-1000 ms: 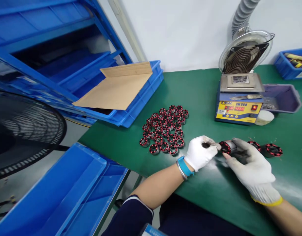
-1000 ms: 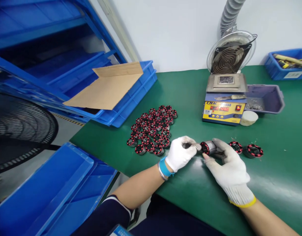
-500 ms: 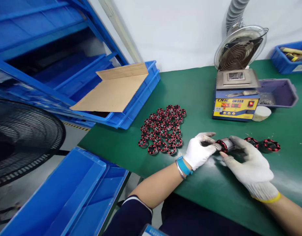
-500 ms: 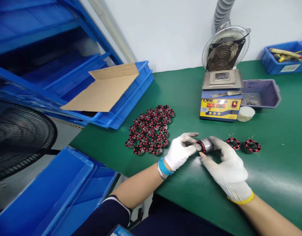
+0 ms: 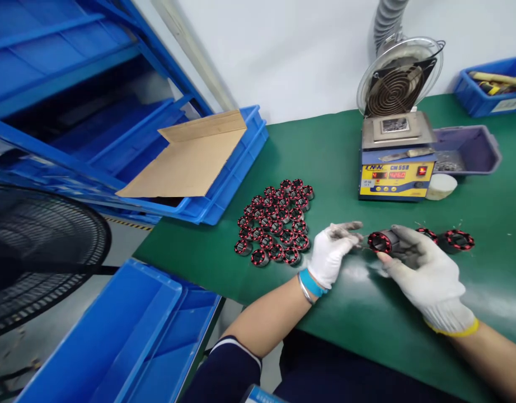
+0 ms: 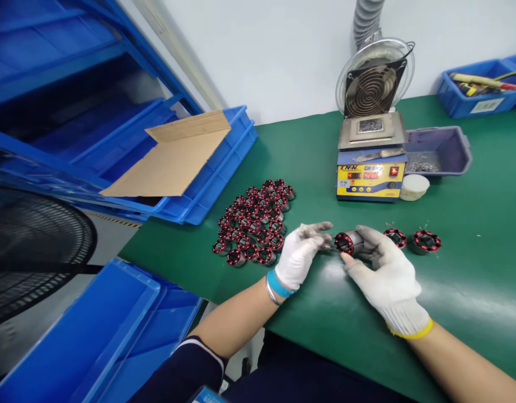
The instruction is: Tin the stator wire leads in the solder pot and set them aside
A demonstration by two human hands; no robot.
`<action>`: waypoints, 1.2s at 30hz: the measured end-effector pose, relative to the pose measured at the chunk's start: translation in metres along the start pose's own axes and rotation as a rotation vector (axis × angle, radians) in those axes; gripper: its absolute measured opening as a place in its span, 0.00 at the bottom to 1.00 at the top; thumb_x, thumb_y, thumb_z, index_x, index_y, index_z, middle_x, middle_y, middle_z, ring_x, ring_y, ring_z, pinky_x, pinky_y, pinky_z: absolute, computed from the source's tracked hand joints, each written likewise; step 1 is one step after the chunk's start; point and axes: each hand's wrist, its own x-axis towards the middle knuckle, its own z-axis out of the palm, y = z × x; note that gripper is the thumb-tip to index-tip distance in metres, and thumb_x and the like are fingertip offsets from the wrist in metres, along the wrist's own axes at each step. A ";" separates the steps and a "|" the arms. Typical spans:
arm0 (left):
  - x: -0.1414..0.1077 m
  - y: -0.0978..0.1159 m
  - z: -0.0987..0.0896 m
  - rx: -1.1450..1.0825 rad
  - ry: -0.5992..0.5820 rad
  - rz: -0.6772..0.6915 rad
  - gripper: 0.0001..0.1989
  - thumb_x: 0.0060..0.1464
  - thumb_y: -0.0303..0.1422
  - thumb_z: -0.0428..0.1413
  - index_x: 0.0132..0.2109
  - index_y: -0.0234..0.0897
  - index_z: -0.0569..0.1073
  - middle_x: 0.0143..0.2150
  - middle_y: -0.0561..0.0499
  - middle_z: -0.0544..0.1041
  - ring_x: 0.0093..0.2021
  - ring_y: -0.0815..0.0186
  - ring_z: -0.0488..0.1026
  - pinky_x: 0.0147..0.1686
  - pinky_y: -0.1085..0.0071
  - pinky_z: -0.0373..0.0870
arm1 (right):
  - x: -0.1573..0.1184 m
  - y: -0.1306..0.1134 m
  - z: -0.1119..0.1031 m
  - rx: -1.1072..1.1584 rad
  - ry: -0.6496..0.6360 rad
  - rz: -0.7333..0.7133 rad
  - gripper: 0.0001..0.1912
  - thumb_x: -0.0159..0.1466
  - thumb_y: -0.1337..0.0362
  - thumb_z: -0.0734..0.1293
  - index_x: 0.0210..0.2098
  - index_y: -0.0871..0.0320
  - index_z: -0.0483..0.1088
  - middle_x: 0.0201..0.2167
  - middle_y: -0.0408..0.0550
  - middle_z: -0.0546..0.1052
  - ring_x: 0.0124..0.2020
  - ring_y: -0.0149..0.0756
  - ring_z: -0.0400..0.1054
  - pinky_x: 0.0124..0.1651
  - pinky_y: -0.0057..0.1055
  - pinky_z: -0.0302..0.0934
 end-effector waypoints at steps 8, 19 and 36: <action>-0.003 0.009 0.001 0.310 -0.060 0.104 0.17 0.58 0.47 0.60 0.33 0.37 0.69 0.29 0.52 0.71 0.29 0.67 0.68 0.30 0.71 0.65 | -0.003 0.005 -0.001 -0.110 -0.005 -0.002 0.33 0.52 0.54 0.77 0.55 0.56 0.72 0.45 0.53 0.79 0.41 0.43 0.77 0.49 0.42 0.76; -0.018 0.016 0.002 0.414 -0.120 0.164 0.22 0.65 0.48 0.49 0.28 0.39 0.64 0.24 0.52 0.69 0.22 0.69 0.63 0.25 0.71 0.61 | 0.010 -0.012 -0.001 0.089 0.131 0.033 0.31 0.49 0.58 0.77 0.52 0.57 0.72 0.43 0.53 0.80 0.41 0.41 0.78 0.48 0.36 0.77; -0.025 0.014 0.002 0.204 0.089 0.180 0.31 0.61 0.64 0.46 0.37 0.38 0.69 0.27 0.51 0.72 0.22 0.68 0.67 0.21 0.72 0.63 | -0.003 0.000 0.000 -0.025 0.061 -0.043 0.32 0.55 0.55 0.76 0.57 0.56 0.70 0.45 0.54 0.79 0.41 0.44 0.77 0.46 0.43 0.76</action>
